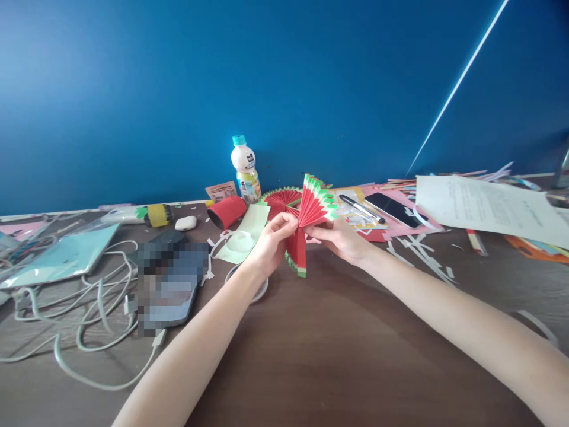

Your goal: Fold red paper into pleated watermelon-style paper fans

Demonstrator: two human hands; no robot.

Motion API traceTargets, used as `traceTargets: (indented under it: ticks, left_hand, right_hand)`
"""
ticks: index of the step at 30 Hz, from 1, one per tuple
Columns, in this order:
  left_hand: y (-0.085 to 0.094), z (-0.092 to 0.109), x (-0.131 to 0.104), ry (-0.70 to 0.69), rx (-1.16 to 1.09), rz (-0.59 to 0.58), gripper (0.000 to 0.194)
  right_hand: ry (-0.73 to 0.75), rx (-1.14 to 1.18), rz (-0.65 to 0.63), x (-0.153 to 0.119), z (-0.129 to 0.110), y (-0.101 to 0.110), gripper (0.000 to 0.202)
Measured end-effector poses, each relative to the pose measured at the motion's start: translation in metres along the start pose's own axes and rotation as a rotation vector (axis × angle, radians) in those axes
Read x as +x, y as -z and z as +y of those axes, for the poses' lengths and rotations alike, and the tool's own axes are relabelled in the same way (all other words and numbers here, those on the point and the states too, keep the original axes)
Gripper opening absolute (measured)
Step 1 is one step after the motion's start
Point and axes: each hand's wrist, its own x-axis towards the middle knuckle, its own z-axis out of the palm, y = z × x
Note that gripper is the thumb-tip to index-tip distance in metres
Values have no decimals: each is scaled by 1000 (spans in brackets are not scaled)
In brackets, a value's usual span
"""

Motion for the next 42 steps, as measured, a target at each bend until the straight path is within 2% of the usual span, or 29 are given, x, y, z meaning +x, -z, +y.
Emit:
traceTargets:
  ticks: [3,10,15,20,23,26,29,31,35,39,42]
  left_hand:
    - [1,1,1,-15,21,-28,20]
    - [-1,4,-2,-47,17,-88,21]
    - [-3,5,-2,-50,64,-52,27]
    - [-2,6,0,-80,79,-70,21]
    - [1,7,1,-65,132,-107,16]
    - [6,10,0,16,198,-141,17]
    - [14,17,-2,159,317,-199,16]
    - [18,20,-3,212,465,-283,12]
    - [21,17,-2,196,784,-411,5]
    - [16,0,-2,107,868,-383,6]
    - [12,-12,-7,10,908,-325,6]
  right_hand:
    - [8,-71,34,-1,0,1,21]
    - [66,-99,28,-5,-7,-2,19]
    - [10,-129,-9,-10,-19,-9,18]
    - [15,-126,-37,-11,-30,-7,18]
    - [52,-301,-12,-13,-36,-2,16]
    - [149,-530,-41,-14,-38,1,15]
    - [249,-778,-126,-15,-35,2,9]
    - [290,-952,-218,-17,-31,0,8]
    - [370,-1171,-399,-25,-17,1,15]
    - [454,-1219,-357,-37,5,10,20]
    - [562,-1134,-234,-43,22,17,19]
